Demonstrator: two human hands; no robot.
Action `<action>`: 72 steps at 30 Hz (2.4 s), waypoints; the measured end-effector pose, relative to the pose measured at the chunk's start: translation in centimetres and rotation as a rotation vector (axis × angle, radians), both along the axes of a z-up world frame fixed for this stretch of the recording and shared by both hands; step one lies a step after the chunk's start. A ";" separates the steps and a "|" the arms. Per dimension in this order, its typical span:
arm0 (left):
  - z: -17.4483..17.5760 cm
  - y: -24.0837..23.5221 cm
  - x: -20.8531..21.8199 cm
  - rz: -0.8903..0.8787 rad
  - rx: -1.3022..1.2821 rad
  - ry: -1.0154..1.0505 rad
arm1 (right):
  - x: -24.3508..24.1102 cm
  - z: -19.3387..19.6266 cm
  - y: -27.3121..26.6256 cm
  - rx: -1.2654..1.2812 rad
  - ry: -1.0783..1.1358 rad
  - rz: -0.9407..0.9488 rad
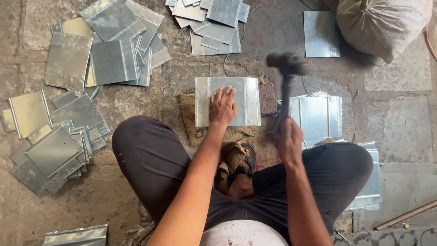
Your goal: The person flattens square metal sheets by placing them one by one onto a metal block and striking them with a hammer.
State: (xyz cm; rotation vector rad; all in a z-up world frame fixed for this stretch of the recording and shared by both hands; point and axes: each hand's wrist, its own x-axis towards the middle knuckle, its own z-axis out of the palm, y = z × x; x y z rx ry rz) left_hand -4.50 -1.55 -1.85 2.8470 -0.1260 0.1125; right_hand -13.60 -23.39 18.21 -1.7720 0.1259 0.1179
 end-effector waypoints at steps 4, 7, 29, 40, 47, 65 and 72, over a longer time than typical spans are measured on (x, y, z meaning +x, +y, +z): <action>1.5 0.0 0.8 0.066 -0.106 0.235 | -0.5 7.0 -0.4 0.264 -0.561 -0.051; 1.7 -0.3 0.2 0.067 -0.090 0.152 | -0.7 5.8 -1.2 0.364 -0.738 -0.129; 2.6 -0.2 0.8 0.088 0.080 0.214 | -0.2 1.1 -1.1 0.431 -0.750 -0.176; 2.2 -0.3 -0.2 0.095 0.084 0.156 | 2.8 -8.1 0.8 -0.410 -0.012 0.091; 2.3 -1.1 -2.6 0.151 0.063 0.210 | 1.4 4.2 -0.7 0.139 -0.570 -0.005; 2.1 -1.0 -1.4 0.110 0.127 0.268 | 3.8 0.4 0.5 0.111 -0.253 -0.007; 2.6 -1.0 -1.2 0.094 0.130 0.320 | 4.4 -11.0 1.5 -0.010 -0.489 -0.084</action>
